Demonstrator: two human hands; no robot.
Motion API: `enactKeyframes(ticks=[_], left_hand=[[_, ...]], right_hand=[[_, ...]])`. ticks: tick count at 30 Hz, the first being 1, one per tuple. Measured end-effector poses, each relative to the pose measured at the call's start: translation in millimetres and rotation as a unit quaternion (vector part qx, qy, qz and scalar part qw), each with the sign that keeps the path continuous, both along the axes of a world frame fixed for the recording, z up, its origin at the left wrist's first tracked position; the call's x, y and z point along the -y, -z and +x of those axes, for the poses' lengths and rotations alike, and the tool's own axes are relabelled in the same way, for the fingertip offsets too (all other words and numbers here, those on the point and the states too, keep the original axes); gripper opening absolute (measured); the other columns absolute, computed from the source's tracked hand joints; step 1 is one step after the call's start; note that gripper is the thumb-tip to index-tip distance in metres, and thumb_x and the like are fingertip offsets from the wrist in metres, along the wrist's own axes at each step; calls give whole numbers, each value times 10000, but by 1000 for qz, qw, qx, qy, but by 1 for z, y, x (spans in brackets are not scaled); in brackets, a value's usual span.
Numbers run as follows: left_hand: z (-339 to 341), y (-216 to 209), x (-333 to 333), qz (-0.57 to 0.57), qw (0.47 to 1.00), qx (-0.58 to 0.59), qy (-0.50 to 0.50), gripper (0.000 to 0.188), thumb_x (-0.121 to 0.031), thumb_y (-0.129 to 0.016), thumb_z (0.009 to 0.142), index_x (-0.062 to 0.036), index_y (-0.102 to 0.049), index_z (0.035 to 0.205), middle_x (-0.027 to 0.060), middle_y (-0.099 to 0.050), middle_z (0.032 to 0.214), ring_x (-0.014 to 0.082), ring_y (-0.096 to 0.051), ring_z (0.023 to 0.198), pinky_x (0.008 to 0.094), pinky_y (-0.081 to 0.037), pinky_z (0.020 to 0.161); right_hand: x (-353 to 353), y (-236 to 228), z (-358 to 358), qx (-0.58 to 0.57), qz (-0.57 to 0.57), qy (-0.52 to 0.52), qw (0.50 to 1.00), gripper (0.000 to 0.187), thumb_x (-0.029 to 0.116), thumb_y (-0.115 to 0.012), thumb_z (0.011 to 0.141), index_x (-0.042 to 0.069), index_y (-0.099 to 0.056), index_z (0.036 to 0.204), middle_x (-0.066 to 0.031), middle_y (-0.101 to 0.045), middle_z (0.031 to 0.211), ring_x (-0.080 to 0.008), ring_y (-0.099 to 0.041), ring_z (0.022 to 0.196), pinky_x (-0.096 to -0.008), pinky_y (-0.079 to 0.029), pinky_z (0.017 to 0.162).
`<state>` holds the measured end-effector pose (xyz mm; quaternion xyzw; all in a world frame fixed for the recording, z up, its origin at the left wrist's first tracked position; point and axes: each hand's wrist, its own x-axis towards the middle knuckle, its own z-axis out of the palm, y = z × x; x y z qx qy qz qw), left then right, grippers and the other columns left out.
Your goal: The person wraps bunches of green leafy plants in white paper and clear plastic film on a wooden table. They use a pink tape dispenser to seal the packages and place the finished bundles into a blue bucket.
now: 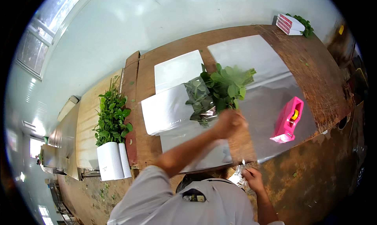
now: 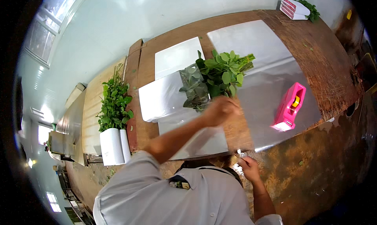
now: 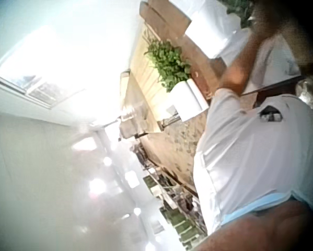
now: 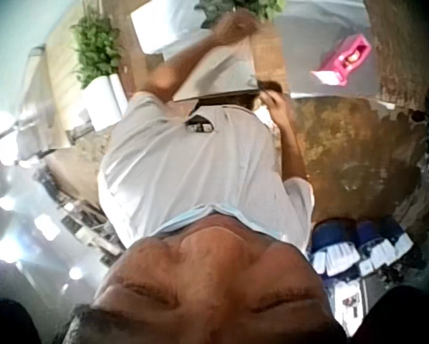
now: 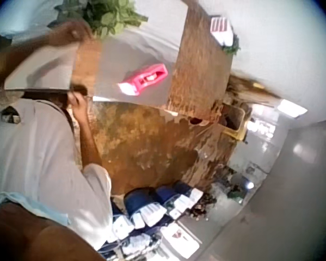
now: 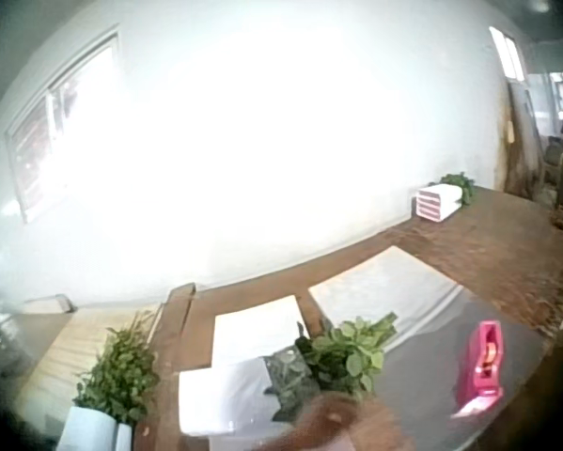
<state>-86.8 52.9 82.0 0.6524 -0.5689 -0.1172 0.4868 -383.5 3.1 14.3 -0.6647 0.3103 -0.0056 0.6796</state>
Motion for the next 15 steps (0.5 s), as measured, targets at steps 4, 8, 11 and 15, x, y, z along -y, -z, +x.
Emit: enactKeyframes(ticks=[4, 8, 11, 15], left_hand=[[131, -32, -110, 49, 974, -103, -197, 55, -83, -707, 806, -67, -721, 858, 108, -668, 1046, 211, -618, 996, 327, -479, 867], [220, -16, -175, 134, 942, 33, -304, 257, -259, -721, 814, -77, -712, 996, 160, -605, 1201, 281, -560, 1135, 371, -434, 969], [228, -3, -201, 176, 892, 127, -396, 531, -332, -741, 789, -125, -583, 1251, 222, -482, 1348, 368, -445, 1259, 459, -368, 1041], [196, -18, -217, 155, 923, 179, -302, 736, -305, -765, 768, -140, -428, 1401, 214, -417, 1418, 377, -347, 1346, 466, -298, 1098]], right_hand=[[-49, -54, 138, 127, 25, -109, 985, 204, 164, -588, 939, -14, -610, 841, -22, -587, 711, -89, -540, 651, -249, -451, 605], [-95, -83, 222, 117, 127, -124, 977, 214, 194, -594, 942, 13, -612, 829, -10, -596, 722, -77, -558, 624, -223, -425, 560], [-109, -95, 222, 91, 191, -106, 972, 211, 226, -597, 947, 42, -620, 845, 5, -601, 725, -65, -566, 613, -194, -394, 520], [-112, -92, 218, 72, 206, -54, 974, 252, 275, -626, 934, 30, -624, 874, -7, -602, 743, -96, -579, 633, -218, -437, 555]])
